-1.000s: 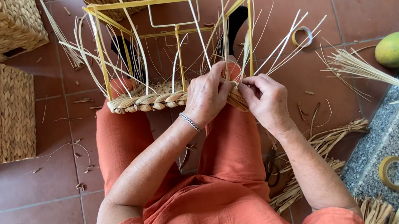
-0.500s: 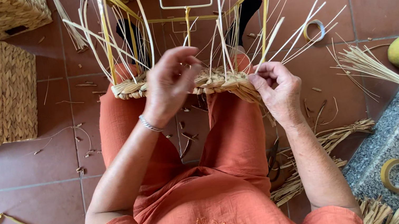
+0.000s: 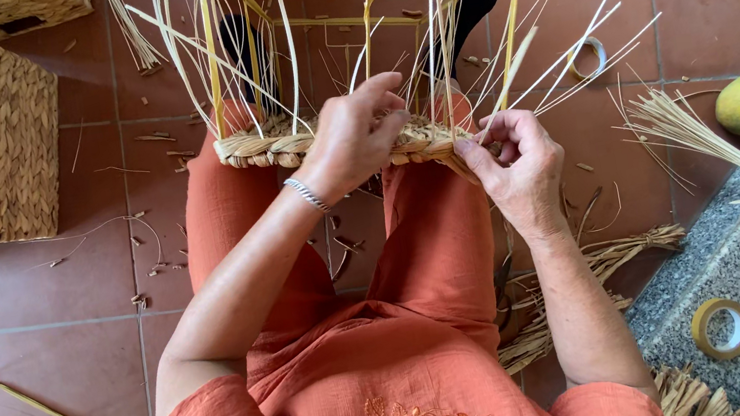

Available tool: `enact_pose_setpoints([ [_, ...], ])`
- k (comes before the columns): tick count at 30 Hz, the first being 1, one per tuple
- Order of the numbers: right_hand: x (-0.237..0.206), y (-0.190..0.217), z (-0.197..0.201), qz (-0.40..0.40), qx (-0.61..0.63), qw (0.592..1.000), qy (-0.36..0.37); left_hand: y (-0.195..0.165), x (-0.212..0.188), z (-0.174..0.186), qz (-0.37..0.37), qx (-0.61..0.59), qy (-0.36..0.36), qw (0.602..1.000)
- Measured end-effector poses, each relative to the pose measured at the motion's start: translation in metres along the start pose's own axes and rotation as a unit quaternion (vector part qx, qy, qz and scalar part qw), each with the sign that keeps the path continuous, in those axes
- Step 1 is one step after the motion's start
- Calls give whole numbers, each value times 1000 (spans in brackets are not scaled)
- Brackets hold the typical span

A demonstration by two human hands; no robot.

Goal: The person sits on the floor weaving dried seagrass strips around a yellow bamboo frame basket. They braid and twist the strips along the frame edge, pull strands tight, and reach to a pile of material on the floor to gather more strips as they continue weaving.

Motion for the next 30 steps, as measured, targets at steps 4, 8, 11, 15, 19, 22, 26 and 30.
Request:
enact_pose_setpoints([
  [4, 1, 7, -6, 49, -62, 996, -28, 3, 10, -13, -28, 91, -2, 995],
  [8, 0, 13, -3, 83, -61, 994, -46, 2, 13, -12, -15, 5, -11, 1000],
  [11, -7, 21, 2, 129, -19, 987, -98, 0, 9, -5, 124, -79, 57, 988],
  [15, -28, 36, 3, 186, -15, 977, -105, -7, 6, 1, 131, -170, 21, 976],
  [19, -24, 43, -20, 253, -74, 961, 84, -6, -1, 0, 86, -185, -14, 979],
  [22, 1, 41, -25, 219, -106, 969, 42, -2, -3, -3, 51, -156, -22, 986],
  [26, 27, 36, -23, -32, -16, 988, 148, 4, -5, -3, 70, -186, -8, 980],
  [30, 43, 27, -24, -137, 109, 970, 168, 5, -5, -4, 88, -196, -23, 976],
])
Point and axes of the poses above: each hand's wrist, its own x-axis towards the middle knuckle, its own z-axis out of the back of the hand, y = z × x, the point moved 1 cm from there along x, towards the middle knuckle, and after that the axes turned 13 degrees about x, right-handed, at the moved point
